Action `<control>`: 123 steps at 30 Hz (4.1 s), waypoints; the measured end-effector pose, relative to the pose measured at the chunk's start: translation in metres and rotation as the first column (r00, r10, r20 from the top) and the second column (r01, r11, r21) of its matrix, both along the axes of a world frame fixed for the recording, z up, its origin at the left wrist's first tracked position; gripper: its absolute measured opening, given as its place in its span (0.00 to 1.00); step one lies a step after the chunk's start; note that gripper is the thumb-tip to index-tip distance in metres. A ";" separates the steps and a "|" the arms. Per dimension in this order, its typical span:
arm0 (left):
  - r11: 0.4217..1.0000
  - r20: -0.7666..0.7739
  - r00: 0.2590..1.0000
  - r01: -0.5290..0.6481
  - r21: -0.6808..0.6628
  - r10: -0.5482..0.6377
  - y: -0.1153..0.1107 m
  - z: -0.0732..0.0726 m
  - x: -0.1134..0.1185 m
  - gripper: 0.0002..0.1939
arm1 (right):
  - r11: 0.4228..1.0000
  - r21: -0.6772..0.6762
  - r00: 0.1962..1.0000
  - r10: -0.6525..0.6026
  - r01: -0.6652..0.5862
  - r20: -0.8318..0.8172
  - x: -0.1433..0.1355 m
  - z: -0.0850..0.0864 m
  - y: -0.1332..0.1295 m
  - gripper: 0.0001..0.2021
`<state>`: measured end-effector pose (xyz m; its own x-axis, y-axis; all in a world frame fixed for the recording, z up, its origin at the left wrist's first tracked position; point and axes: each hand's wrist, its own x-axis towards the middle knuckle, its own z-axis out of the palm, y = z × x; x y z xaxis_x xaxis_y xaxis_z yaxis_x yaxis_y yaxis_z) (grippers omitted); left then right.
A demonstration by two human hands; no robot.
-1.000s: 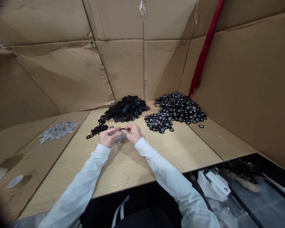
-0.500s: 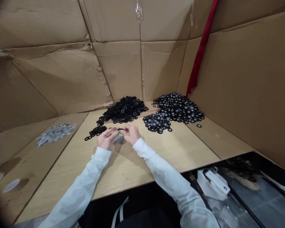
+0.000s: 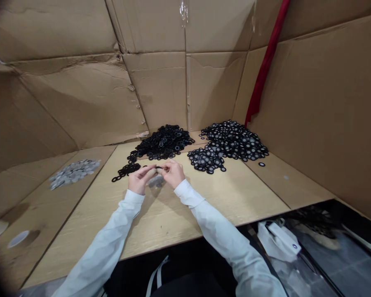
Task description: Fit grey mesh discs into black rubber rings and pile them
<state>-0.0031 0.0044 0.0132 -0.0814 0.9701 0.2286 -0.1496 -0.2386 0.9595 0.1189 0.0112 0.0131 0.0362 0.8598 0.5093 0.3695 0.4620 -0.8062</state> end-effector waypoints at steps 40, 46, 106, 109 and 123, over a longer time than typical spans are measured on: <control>0.971 -0.099 0.977 -0.172 0.168 0.190 -0.008 -0.007 0.006 0.10 | 0.974 0.195 0.990 0.094 -0.112 0.103 -0.002 -0.004 -0.005 0.04; 0.983 -0.159 0.980 -0.095 0.156 0.120 -0.007 -0.007 0.003 0.11 | 0.979 0.182 0.990 0.069 -0.091 0.126 0.001 -0.006 -0.002 0.04; 0.999 -0.099 0.994 -0.045 0.001 0.044 -0.006 0.004 -0.001 0.09 | 0.989 0.080 0.986 0.116 -0.127 0.122 0.000 -0.008 -0.005 0.05; 0.999 -0.095 0.995 -0.001 -0.033 -0.002 -0.008 0.008 -0.003 0.09 | 0.989 0.055 0.984 0.130 -0.137 0.121 0.000 -0.009 -0.004 0.05; 0.997 -0.048 0.999 0.011 -0.081 -0.015 -0.011 0.006 -0.001 0.11 | 0.989 0.088 0.985 0.109 -0.122 0.136 0.000 -0.006 -0.005 0.05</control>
<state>-0.0043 -0.0062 0.0196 -0.0597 0.9864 0.1533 -0.1053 -0.1589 0.9817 0.1192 0.0064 0.0067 -0.1327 0.8014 0.5833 0.4085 0.5804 -0.7045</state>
